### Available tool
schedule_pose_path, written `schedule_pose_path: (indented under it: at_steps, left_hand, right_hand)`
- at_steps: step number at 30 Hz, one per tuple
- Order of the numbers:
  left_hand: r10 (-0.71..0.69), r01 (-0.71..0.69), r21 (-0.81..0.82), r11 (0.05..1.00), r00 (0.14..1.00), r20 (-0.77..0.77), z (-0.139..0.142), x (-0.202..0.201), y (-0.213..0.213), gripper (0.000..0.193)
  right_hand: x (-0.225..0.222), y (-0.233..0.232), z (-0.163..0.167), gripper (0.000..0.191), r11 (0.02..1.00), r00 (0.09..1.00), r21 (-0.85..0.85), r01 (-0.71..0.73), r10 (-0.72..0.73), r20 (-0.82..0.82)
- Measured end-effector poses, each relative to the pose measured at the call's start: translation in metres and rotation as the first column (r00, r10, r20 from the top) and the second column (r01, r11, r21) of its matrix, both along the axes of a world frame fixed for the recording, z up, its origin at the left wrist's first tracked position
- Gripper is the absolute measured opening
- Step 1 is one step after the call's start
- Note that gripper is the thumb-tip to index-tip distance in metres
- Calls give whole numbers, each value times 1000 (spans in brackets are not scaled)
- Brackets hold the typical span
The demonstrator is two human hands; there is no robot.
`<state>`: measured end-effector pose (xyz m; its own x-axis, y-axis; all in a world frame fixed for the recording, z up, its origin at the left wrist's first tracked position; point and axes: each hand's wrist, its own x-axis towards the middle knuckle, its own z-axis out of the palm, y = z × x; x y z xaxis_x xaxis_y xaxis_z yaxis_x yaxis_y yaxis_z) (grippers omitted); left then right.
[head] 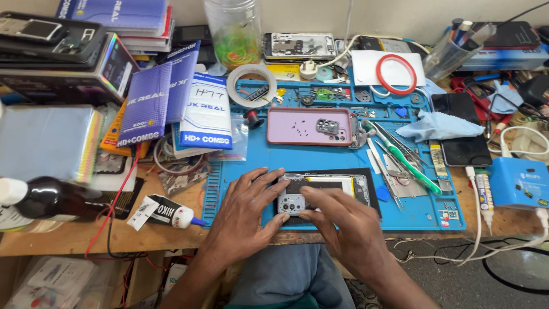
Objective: The person uses a precision screwdriver to remove screws from the internal frame of a disassembled smartphone. They place the removed screws into a compartment on the workbench mat. The person continues to unscrew and remove components from the phone's interior.
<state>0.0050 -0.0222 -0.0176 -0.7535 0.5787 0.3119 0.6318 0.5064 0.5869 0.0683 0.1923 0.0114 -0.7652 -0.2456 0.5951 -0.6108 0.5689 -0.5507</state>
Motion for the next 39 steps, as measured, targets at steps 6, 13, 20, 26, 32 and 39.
schedule_pose_path:
  at_steps: [6,13,20,26,32,39]
  left_hand:
    - [15,-15,-36,999,1000,13,0,-1,3,63]
    - [18,-17,-44,999,1000,23,-1,-1,3,63]
    - [17,-17,-23,1000,1000,5,2,-2,3,61]
    - [13,-14,-10,1000,1000,-28,-4,0,-1,59]
    - [8,-9,-14,1000,998,-63,-3,-2,2,59]
    - [29,-33,-74,997,998,-52,5,0,5,58]
  right_hand:
    - [-2,1,3,47,998,998,24,66,-66,7]
    - [-4,0,8,47,989,990,77,126,-131,53]
    - [-3,2,4,46,992,985,39,120,-124,118]
    - [-3,4,1,50,981,980,76,177,-183,82]
    - [6,-8,12,46,983,983,38,178,-179,31]
    - [10,-14,14,50,980,983,113,166,-173,57]
